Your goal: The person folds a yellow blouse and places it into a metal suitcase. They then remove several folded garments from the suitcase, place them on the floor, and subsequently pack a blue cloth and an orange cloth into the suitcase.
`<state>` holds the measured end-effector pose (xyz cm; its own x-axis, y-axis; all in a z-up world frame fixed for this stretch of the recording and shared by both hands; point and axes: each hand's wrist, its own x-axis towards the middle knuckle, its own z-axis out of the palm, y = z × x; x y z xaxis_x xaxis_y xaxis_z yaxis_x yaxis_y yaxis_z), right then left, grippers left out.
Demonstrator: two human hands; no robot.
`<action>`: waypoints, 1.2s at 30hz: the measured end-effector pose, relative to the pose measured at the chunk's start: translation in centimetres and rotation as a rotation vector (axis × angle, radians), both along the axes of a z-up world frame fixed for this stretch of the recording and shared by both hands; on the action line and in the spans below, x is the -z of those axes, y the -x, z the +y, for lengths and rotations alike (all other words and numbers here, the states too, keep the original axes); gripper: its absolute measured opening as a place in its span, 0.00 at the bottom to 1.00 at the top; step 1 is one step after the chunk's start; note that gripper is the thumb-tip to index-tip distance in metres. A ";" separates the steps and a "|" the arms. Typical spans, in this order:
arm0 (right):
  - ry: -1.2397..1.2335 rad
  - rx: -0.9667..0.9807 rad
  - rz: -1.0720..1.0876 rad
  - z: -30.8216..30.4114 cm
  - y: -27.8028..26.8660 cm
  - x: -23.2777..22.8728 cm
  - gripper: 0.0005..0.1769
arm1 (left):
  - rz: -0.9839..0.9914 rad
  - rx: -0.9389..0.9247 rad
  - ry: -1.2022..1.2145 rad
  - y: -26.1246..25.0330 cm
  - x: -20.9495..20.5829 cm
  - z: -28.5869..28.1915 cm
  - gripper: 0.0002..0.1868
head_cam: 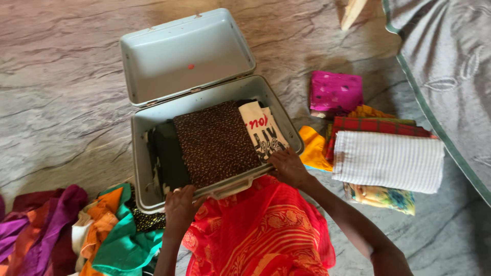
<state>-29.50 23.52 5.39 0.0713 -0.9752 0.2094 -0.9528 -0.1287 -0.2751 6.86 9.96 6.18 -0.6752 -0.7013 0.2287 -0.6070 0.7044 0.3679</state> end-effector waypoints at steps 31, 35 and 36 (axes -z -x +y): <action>-0.083 0.707 -0.298 8.4 15.2 13.8 0.26 | -0.624 0.430 -1.124 5.8 5.9 4.9 0.36; -0.144 0.702 0.006 6.8 12.3 18.4 0.27 | -0.648 0.476 -1.015 8.9 6.0 4.3 0.39; -0.174 0.723 0.023 6.1 12.8 18.5 0.27 | -0.686 0.491 -0.956 9.6 6.2 4.0 0.40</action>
